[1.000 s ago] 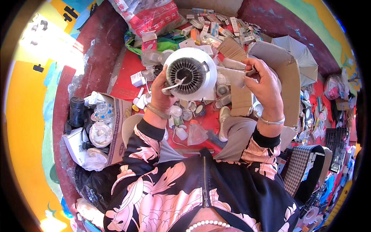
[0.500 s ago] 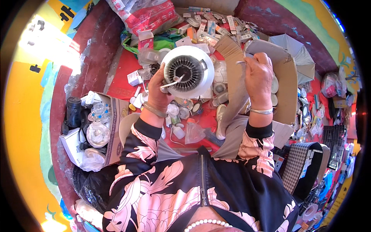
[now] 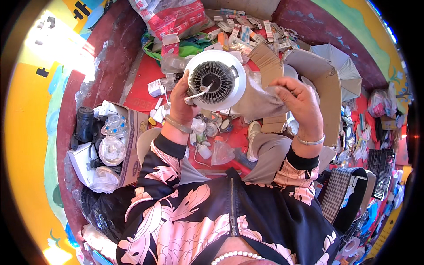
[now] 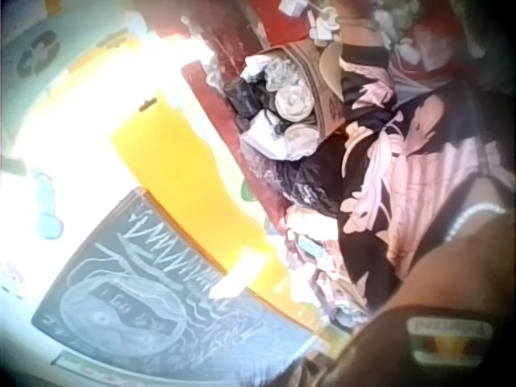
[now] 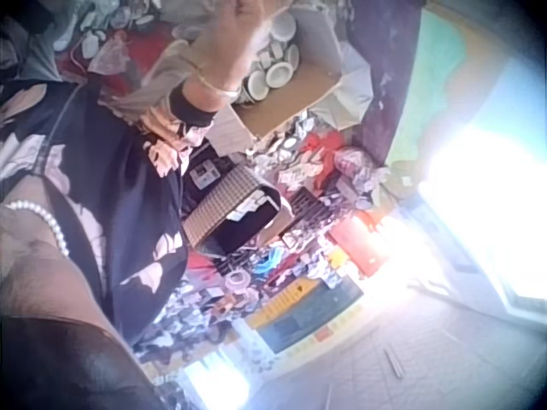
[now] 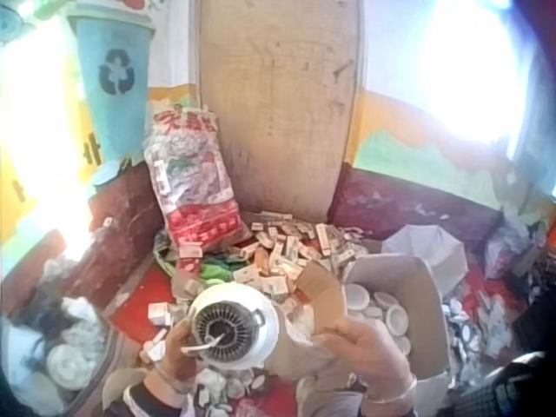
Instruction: The person wipes a circular light fixture with a cloth, turns it over to clean the back, and places it into a box filled with other fixtures.
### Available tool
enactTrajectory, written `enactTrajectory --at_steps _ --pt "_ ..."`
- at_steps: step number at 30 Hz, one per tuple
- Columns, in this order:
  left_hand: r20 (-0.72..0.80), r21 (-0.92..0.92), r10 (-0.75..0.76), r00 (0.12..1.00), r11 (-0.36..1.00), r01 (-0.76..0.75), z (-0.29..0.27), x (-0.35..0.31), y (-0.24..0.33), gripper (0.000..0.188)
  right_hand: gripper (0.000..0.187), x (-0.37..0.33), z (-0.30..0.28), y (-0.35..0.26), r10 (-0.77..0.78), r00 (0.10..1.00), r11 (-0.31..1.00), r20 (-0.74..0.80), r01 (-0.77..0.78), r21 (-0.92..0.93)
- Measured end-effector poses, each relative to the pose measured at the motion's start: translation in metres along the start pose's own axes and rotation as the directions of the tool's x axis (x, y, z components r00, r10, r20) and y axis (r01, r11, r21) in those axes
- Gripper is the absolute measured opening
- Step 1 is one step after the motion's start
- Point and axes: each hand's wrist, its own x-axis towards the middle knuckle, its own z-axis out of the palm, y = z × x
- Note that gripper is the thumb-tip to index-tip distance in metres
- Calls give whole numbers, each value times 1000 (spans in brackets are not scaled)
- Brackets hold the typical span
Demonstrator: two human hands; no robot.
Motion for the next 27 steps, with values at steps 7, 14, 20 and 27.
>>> enactTrajectory --at_steps 7,14,20,27 --pt "-26 76 7 1000 997 -5 3 1 1 37 13 -5 13 -14 -68 998 995 11 68 69" --pt "3 210 -50 999 976 49 5 -3 -2 44 12 -2 44 -13 232 969 723 81 -227 653" --pt "-3 247 -8 1000 969 8 10 -1 2 45 14 1 48 -14 283 959 633 18 -201 748" --pt "12 230 10 1000 973 -13 15 -3 6 44 23 3 45 -13 234 970 696 66 -215 685"
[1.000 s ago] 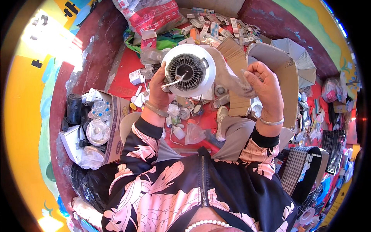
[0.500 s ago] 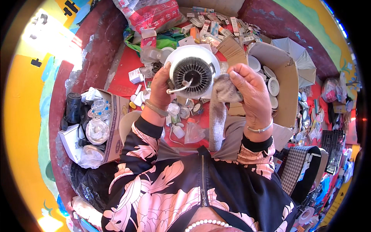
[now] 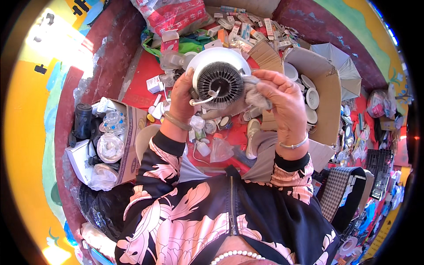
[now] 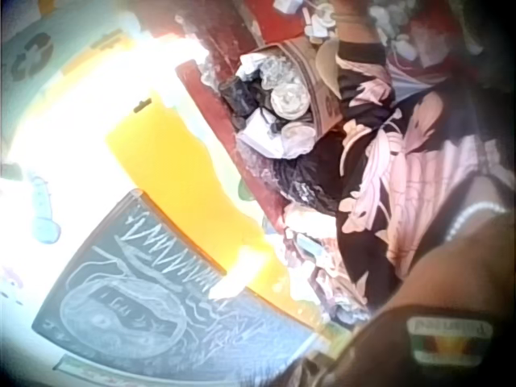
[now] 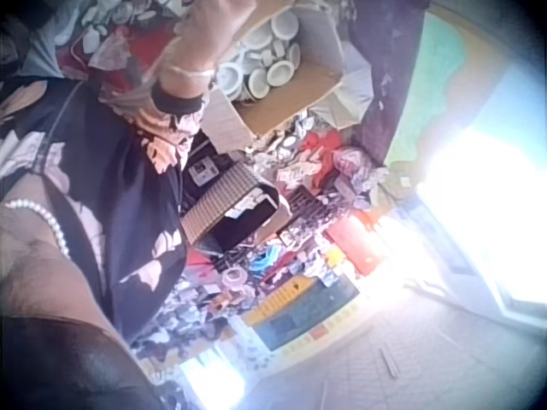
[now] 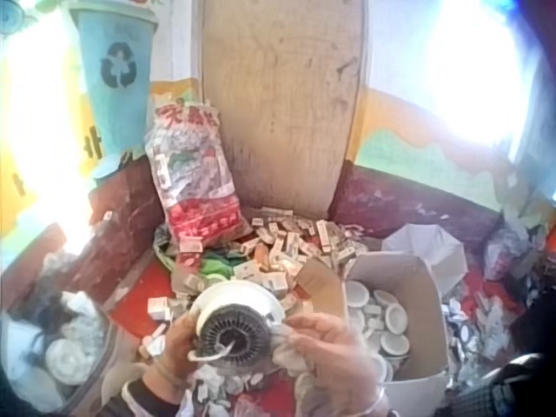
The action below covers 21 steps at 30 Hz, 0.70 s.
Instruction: The person wipes a circular light fixture with a cloth, turns it over to clean the back, and places it into a box filled with other fixtures.
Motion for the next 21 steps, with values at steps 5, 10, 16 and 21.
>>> enactTrajectory --at_steps 5,10,16,21 --pt "4 17 -18 1000 1000 18 -6 1 -6 46 19 -2 1 7 -69 998 966 15 71 -249" --pt "24 65 -52 998 997 50 -13 -1 -8 45 17 -3 3 4 -424 892 540 156 387 -747" --pt "34 -50 -100 994 994 102 1 -1 -6 41 11 -1 9 8 -364 931 739 23 304 -602" --pt "27 191 -93 995 978 86 1 -7 -5 37 5 8 3 20 -266 960 882 -91 204 -425"
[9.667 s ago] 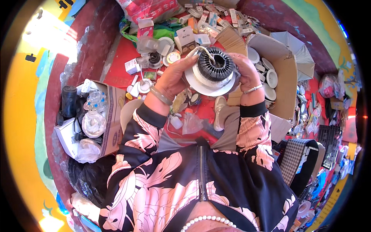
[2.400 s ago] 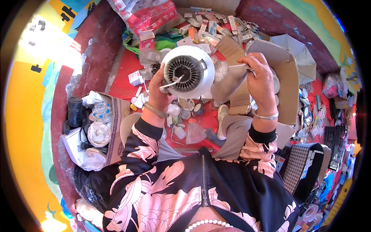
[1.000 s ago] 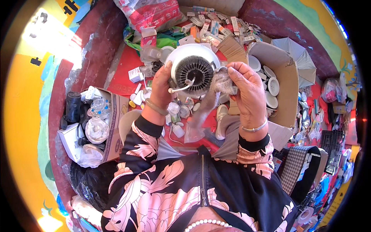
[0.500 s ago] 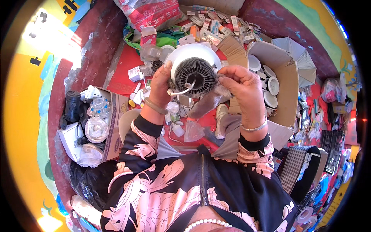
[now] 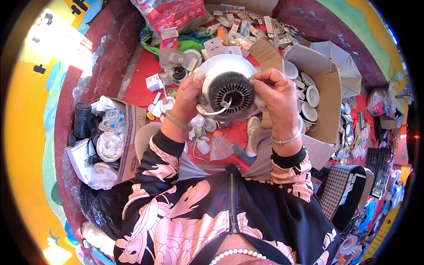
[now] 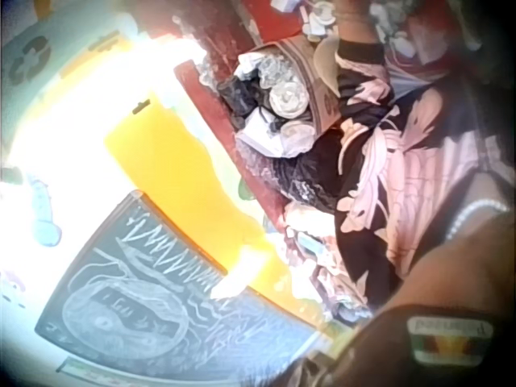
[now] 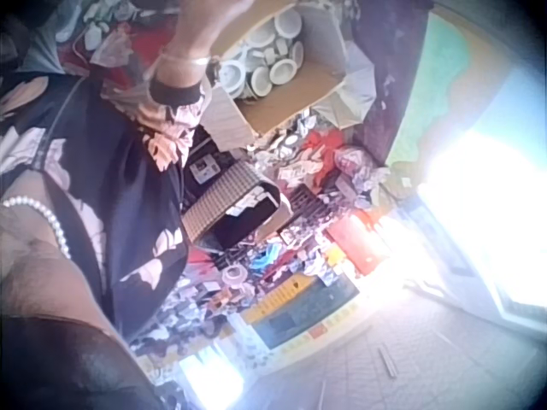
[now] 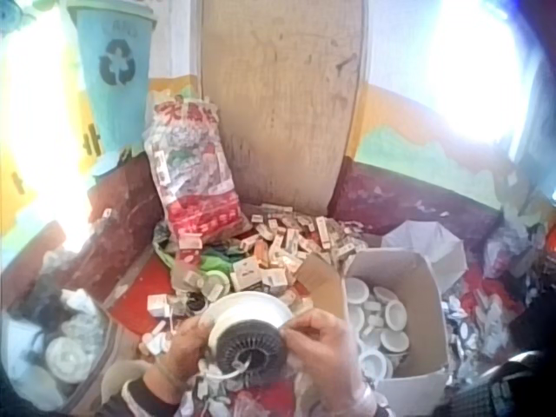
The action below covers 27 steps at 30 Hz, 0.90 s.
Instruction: The person wipes a circular light fixture with a cloth, turns it over to clean the back, and places it into a box filled with other fixtures.
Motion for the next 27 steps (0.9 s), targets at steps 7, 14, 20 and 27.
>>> enactTrajectory --at_steps 7,14,20,27 --pt "-6 -21 24 1000 999 -24 2 -1 3 36 4 1 14 14 -36 990 970 -133 66 232" --pt "24 126 107 994 986 -109 -1 -3 5 36 7 -2 23 19 20 983 889 -181 65 452" --pt "-5 76 112 994 991 -112 1 -4 7 34 8 4 19 14 164 985 861 -52 -117 495" --pt "8 92 114 993 989 -114 1 -2 4 34 7 10 13 18 158 986 898 -56 -120 424"
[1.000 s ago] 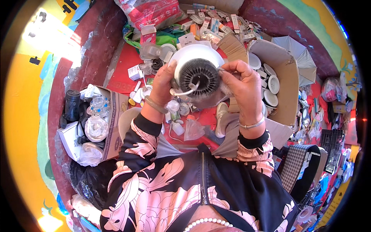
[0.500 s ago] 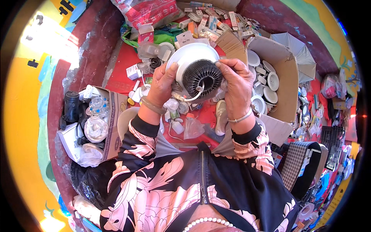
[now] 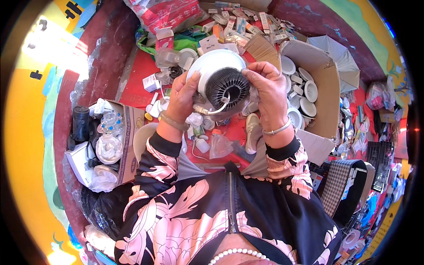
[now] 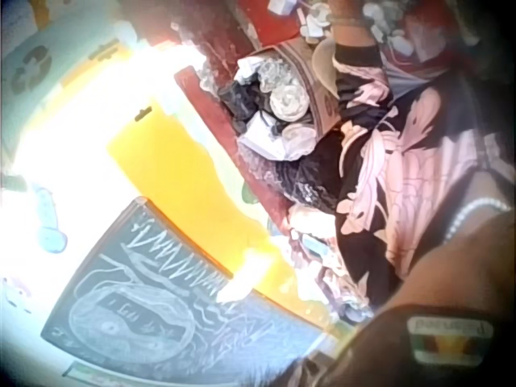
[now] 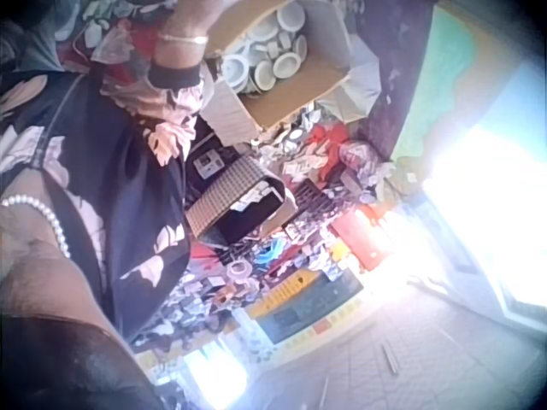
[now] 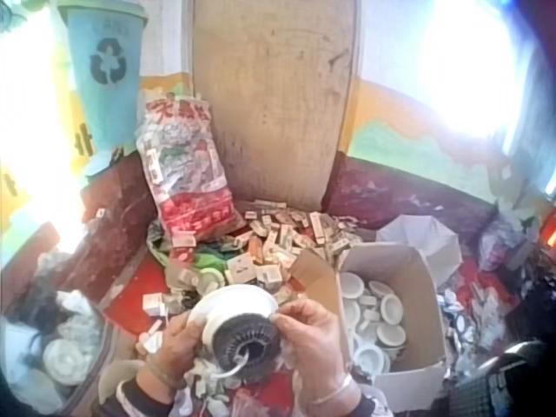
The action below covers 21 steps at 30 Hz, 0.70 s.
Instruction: The person wipes a circular light fixture with a cloth, turns it over to clean the back, and places it into a box filled with other fixtures.
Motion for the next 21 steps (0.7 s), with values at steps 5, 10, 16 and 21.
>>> enactTrajectory --at_steps 5,10,16,21 --pt "12 136 59 998 989 -60 2 2 0 36 6 5 -9 2 124 991 982 50 -130 140" --pt "-132 -113 -21 991 994 6 0 3 -4 40 16 2 -2 4 -458 849 707 262 527 -471" --pt "-156 -2 89 984 996 -90 -2 4 -4 41 25 3 3 2 -500 765 555 407 643 -527" --pt "-142 258 258 956 942 -216 -1 1 -5 41 28 1 7 6 -460 813 623 358 583 -522"
